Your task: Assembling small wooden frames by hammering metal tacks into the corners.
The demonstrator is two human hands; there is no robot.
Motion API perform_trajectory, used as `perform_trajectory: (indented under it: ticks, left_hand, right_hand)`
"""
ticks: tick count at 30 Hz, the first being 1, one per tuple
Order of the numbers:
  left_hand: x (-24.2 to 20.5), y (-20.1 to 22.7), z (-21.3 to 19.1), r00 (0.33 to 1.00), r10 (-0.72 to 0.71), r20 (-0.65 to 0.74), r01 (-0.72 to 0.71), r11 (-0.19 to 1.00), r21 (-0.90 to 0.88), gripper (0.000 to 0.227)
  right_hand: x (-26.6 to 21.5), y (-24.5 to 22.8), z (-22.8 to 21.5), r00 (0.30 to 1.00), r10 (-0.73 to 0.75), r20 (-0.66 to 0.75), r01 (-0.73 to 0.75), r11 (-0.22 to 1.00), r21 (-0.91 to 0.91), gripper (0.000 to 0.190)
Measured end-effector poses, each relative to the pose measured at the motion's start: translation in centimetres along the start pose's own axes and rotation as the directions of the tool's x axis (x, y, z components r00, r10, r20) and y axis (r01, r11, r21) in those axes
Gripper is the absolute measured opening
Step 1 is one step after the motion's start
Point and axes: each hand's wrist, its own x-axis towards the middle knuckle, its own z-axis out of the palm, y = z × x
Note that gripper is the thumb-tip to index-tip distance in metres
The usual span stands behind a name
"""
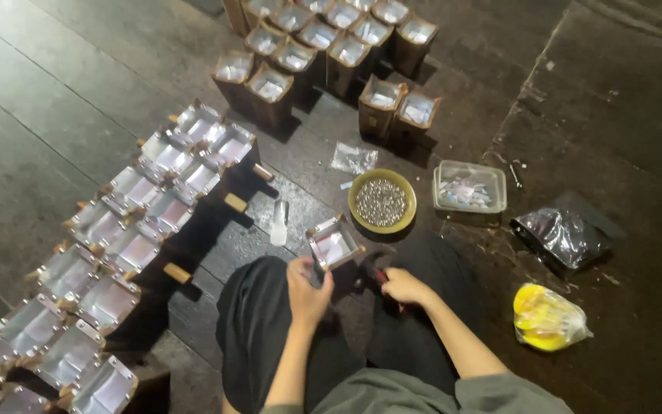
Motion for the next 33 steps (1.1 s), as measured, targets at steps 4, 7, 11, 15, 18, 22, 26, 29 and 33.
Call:
perform_trajectory:
  ticks: [4,7,11,15,18,22,26,29,33]
  left_hand:
    - [2.8,0.5,-0.9,0.975,-0.078,0.209,0.106,0.986,-0.126,0.082]
    - [3.5,0.0,-0.1,0.922,-0.163,0.35,0.222,0.966,-0.135,0.087]
    - [2.9,-2.2,1.9,0.954,-0.096,0.282,0.116,0.992,-0.056,0.083]
    - [2.9,-1.2,2.1,0.97,-0.079,0.23,0.081,0.997,0.001,0.081]
    - [2.6,-1.5,2.0,0.98,-0.054,0.19,0.047,0.998,0.041,0.077]
    - [2.2,-1.4,1.6,0.986,0.051,0.158,-0.066,0.994,0.089,0.073]
    - [1.2,-3.7,3.0,0.985,0.154,0.072,-0.165,0.967,0.194,0.076]
    - [0.4,-5.5,4.7,0.983,0.179,0.042,-0.184,0.938,0.293,0.077]
    - [-3.1,0.8,5.3,0.988,0.154,-0.021,-0.143,0.954,0.264,0.058]
  right_hand:
    - [1.1,-2.0,-1.0,0.975,-0.223,0.02,0.21,0.881,-0.423,0.036]
    - [3.9,-0.2,-2.2,0.969,-0.245,-0.004,0.188,0.753,-0.63,0.036]
    - [7.0,1.8,-3.4,0.954,-0.257,-0.157,0.077,0.711,-0.699,0.03]
    - [1.1,-7.6,-4.5,0.474,-0.762,-0.441,0.278,0.604,-0.746,0.03]
    - [2.6,-11.0,-3.0,0.28,-0.904,-0.322,0.407,0.416,-0.813,0.024]
    - [8.7,-10.6,-0.6,0.525,-0.827,-0.198,0.339,0.417,-0.843,0.026]
    - [11.4,-9.2,0.1,0.635,-0.742,-0.213,0.292,0.486,-0.824,0.026]
    - [11.3,-8.9,0.2,0.609,-0.764,-0.212,0.294,0.466,-0.835,0.023]
    - [9.2,-9.5,0.0,0.559,-0.792,-0.246,0.309,0.474,-0.824,0.02]
